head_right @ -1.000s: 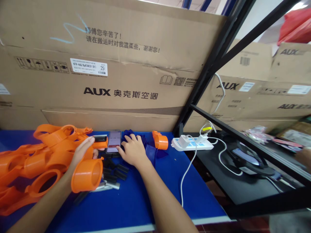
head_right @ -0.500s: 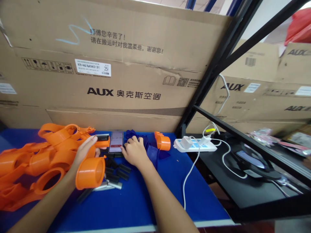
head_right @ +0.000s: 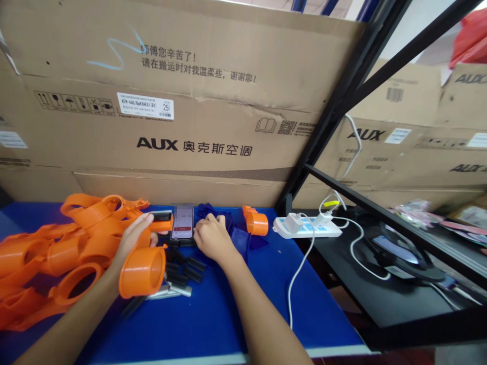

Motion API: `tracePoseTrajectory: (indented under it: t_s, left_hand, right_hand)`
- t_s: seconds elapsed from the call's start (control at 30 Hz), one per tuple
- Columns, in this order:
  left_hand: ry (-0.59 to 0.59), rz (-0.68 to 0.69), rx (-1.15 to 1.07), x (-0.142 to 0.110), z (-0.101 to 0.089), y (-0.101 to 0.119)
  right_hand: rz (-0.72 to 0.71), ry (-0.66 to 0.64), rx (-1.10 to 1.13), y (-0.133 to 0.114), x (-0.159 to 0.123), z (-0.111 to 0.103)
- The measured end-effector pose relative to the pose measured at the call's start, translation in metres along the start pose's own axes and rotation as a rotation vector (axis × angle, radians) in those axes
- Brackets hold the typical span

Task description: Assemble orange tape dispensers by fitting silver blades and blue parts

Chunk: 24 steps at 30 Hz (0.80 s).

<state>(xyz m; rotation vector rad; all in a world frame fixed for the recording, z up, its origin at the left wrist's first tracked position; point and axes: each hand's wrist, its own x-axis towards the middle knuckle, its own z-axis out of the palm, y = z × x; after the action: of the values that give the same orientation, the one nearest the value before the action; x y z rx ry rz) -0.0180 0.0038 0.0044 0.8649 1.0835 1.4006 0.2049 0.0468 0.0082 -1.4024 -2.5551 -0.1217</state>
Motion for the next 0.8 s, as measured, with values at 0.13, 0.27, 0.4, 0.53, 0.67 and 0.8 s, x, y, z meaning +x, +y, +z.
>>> tracePoseTrajectory:
  t_s: [0.13,0.27,0.4,0.53,0.67,0.8]
  left_hand:
    - [-0.005,0.01,0.011,0.004,-0.001,-0.001]
    - [0.021,0.039,-0.089,0.003,0.005,-0.001]
    - [-0.018,-0.022,-0.208,-0.003,0.008,-0.003]
    - [-0.14,-0.088,-0.241,-0.001,0.008,-0.009]
    - [-0.155,-0.069,-0.269,0.002,0.008,-0.011]
    - [-0.132,-0.055,-0.266,-0.002,0.012,-0.009]
  right_hand:
    - [-0.025,0.098,0.171,0.0,-0.002,-0.008]
    - [-0.041,0.346,0.651,-0.003,-0.008,-0.015]
    - [-0.074,0.406,1.147,-0.017,-0.013,-0.014]
    - [-0.047,0.352,1.391,-0.031,-0.013,-0.003]
    - [-0.012,0.44,1.389,-0.035,-0.008,0.012]
    - [0.048,0.48,1.27,-0.033,-0.006,0.019]
